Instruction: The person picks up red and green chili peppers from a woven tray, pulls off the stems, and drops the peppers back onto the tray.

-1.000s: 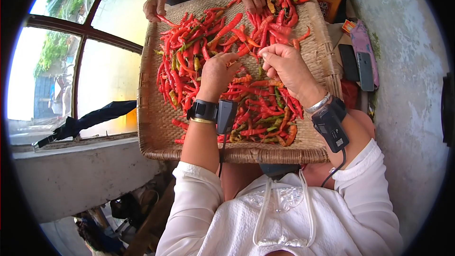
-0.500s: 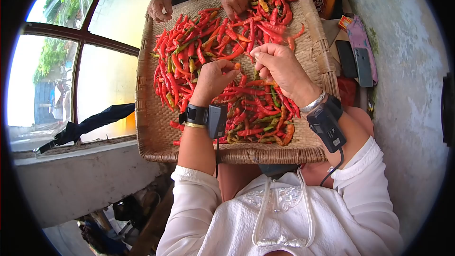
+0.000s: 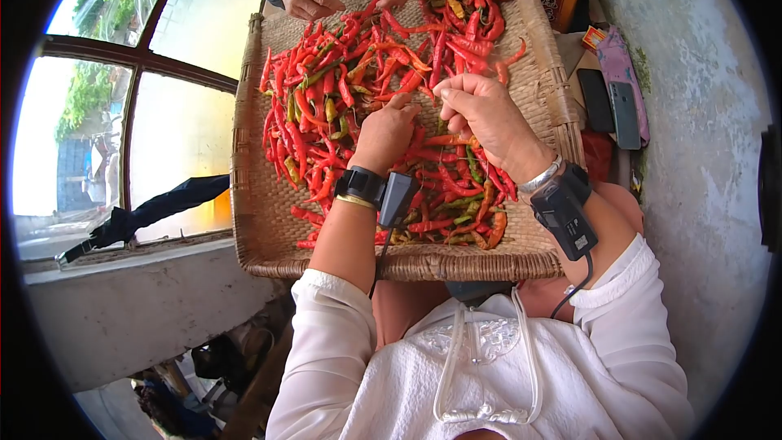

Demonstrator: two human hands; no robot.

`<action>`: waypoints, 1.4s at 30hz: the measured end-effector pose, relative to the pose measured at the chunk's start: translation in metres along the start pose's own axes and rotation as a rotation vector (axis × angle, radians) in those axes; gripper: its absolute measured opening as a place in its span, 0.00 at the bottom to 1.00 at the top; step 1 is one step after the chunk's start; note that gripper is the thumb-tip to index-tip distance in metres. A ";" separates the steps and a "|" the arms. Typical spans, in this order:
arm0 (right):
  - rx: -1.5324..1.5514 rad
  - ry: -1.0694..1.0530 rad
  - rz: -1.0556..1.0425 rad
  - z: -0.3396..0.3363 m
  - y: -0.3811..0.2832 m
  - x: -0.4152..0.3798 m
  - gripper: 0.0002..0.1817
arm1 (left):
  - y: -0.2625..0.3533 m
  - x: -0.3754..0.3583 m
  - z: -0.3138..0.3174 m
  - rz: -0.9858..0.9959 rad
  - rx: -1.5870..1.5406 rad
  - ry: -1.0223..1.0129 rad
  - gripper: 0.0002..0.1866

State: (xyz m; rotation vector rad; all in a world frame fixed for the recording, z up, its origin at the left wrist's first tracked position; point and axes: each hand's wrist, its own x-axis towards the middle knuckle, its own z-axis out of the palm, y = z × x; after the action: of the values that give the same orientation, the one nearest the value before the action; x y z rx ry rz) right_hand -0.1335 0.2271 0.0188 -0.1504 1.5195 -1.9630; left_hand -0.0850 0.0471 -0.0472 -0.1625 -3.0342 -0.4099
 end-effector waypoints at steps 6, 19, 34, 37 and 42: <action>0.006 -0.006 0.014 0.000 0.000 0.000 0.09 | 0.003 0.001 -0.010 -0.046 0.015 0.062 0.11; -0.002 -0.012 0.010 0.002 -0.003 -0.003 0.09 | 0.015 0.010 -0.053 -0.437 -1.729 0.468 0.24; 0.020 -0.028 0.016 0.000 -0.002 -0.003 0.09 | -0.013 -0.015 -0.029 -0.200 0.005 -0.165 0.14; 0.003 -0.069 0.047 -0.002 -0.001 -0.002 0.08 | 0.003 -0.013 -0.042 -0.241 -0.327 -0.027 0.11; -0.163 -0.075 0.042 0.005 0.008 -0.003 0.09 | 0.032 -0.013 -0.051 -0.212 -0.791 0.016 0.07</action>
State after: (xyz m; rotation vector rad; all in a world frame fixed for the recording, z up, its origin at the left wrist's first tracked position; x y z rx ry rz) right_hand -0.1256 0.2237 0.0142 -0.2561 1.6190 -1.7804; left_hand -0.0653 0.0630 0.0087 0.1239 -2.6913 -1.5846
